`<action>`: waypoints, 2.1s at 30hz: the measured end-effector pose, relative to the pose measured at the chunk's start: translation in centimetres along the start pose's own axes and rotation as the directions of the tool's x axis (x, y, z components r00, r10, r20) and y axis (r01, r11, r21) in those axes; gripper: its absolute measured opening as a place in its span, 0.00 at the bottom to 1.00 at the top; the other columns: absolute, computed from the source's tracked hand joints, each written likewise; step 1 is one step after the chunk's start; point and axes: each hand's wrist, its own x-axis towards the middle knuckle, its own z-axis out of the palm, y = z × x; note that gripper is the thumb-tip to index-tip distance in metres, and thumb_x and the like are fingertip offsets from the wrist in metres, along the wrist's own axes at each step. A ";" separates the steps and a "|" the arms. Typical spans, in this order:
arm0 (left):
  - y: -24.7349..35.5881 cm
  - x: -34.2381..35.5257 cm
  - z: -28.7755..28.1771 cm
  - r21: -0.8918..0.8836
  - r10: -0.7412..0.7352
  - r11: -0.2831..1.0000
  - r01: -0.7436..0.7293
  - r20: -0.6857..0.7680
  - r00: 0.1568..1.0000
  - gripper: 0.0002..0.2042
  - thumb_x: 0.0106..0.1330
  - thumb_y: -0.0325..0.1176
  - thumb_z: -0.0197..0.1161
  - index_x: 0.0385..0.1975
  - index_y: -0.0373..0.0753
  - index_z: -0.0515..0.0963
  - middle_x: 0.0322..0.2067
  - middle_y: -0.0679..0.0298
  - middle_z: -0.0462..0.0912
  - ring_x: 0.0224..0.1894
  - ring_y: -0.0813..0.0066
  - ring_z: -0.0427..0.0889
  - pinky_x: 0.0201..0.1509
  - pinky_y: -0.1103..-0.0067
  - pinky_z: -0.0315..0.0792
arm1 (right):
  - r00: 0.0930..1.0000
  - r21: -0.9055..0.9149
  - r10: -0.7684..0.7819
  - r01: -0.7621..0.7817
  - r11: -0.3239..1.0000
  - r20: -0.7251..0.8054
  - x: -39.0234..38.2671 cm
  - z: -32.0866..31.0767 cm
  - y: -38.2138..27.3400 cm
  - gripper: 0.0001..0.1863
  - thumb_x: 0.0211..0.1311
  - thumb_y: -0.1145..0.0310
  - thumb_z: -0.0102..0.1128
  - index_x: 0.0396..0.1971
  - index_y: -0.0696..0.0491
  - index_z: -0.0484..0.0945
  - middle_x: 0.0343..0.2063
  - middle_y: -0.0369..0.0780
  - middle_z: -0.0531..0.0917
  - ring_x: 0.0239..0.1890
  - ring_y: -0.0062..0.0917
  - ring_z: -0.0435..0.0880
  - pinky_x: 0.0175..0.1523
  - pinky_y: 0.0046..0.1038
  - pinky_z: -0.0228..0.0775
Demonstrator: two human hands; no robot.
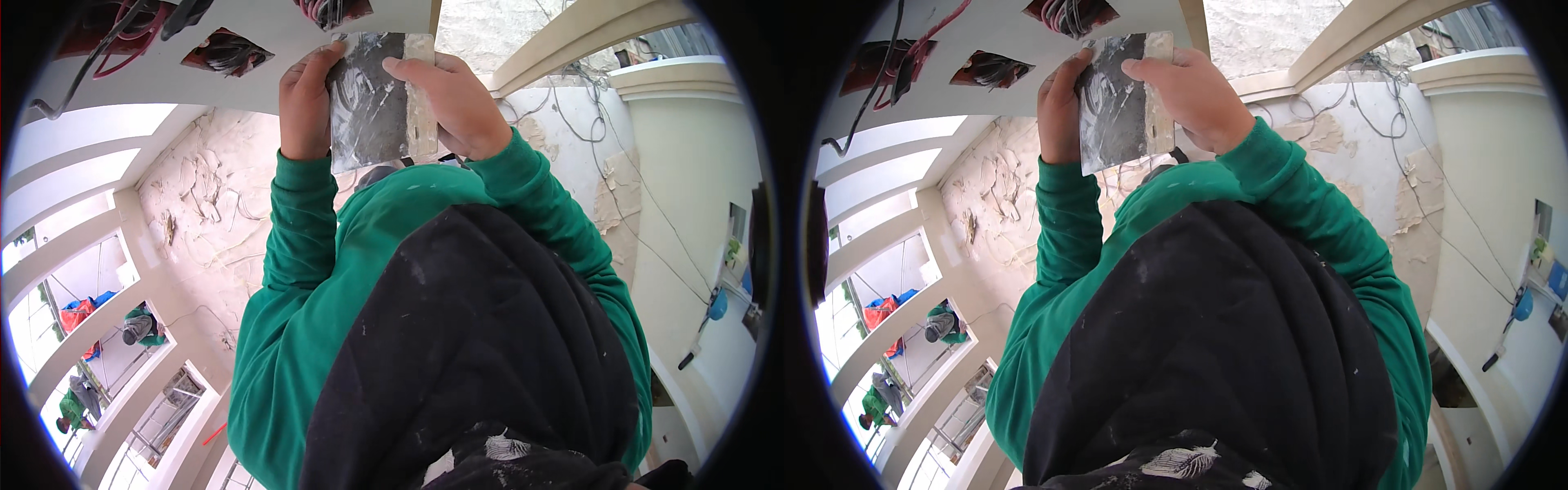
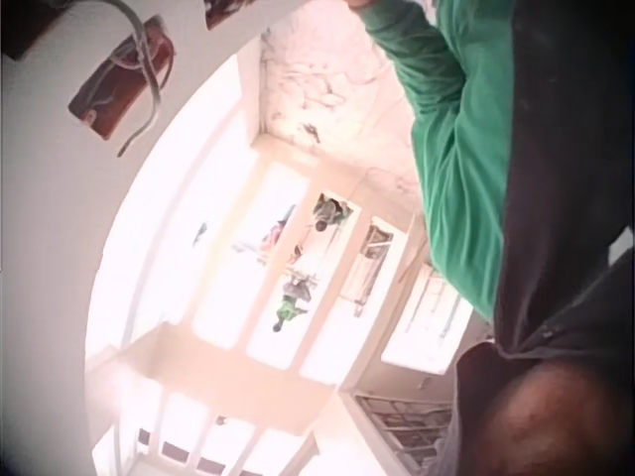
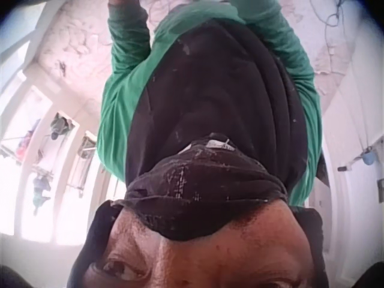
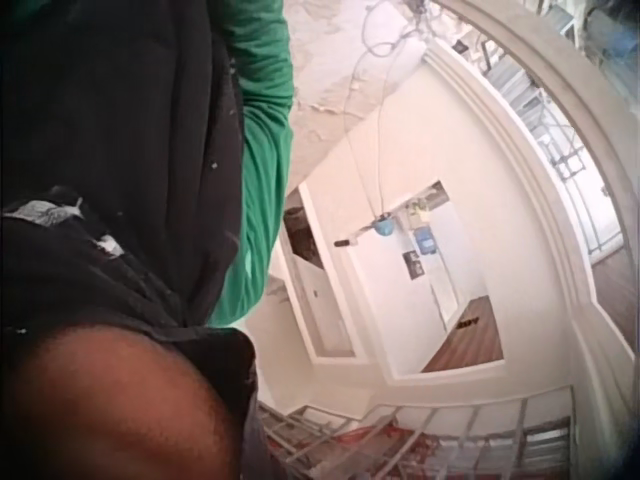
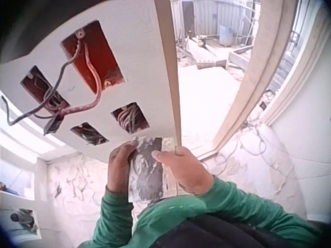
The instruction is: The person applies plaster to a ceiling around exposed electrical wires and junction boxes using a trowel and a smaller scraper. They repeatedly smooth the surface and scrape off excess material from the tools while working on the ceiling area.
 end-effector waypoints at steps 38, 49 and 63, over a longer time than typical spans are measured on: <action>0.4 2.5 -2.8 0.346 0.403 0.725 -0.595 0.488 0.774 0.10 0.63 0.23 0.60 0.44 0.35 0.80 0.40 0.59 0.84 0.38 0.76 0.82 0.46 0.81 0.75 | 0.979 0.461 -0.048 0.138 0.876 -0.200 -1.3 4.9 2.6 0.14 0.64 0.72 0.57 0.46 0.65 0.74 0.39 0.45 0.83 0.40 0.35 0.85 0.47 0.36 0.80; 0.7 2.5 -2.5 0.346 0.250 0.855 -0.387 0.380 0.891 0.09 0.67 0.27 0.57 0.41 0.33 0.81 0.39 0.61 0.85 0.39 0.76 0.81 0.46 0.81 0.73 | 0.986 0.560 0.021 0.075 0.825 -0.163 -0.5 4.4 2.6 0.15 0.64 0.73 0.57 0.48 0.64 0.73 0.40 0.44 0.83 0.40 0.33 0.85 0.47 0.35 0.80; 1.0 2.5 -3.8 0.368 0.308 0.774 -0.515 0.492 0.814 0.14 0.62 0.27 0.62 0.48 0.35 0.78 0.43 0.57 0.84 0.43 0.70 0.83 0.51 0.77 0.75 | 0.985 0.614 0.046 0.067 0.786 -0.166 -0.8 5.8 3.0 0.15 0.64 0.72 0.55 0.49 0.62 0.72 0.41 0.43 0.82 0.43 0.35 0.84 0.52 0.36 0.78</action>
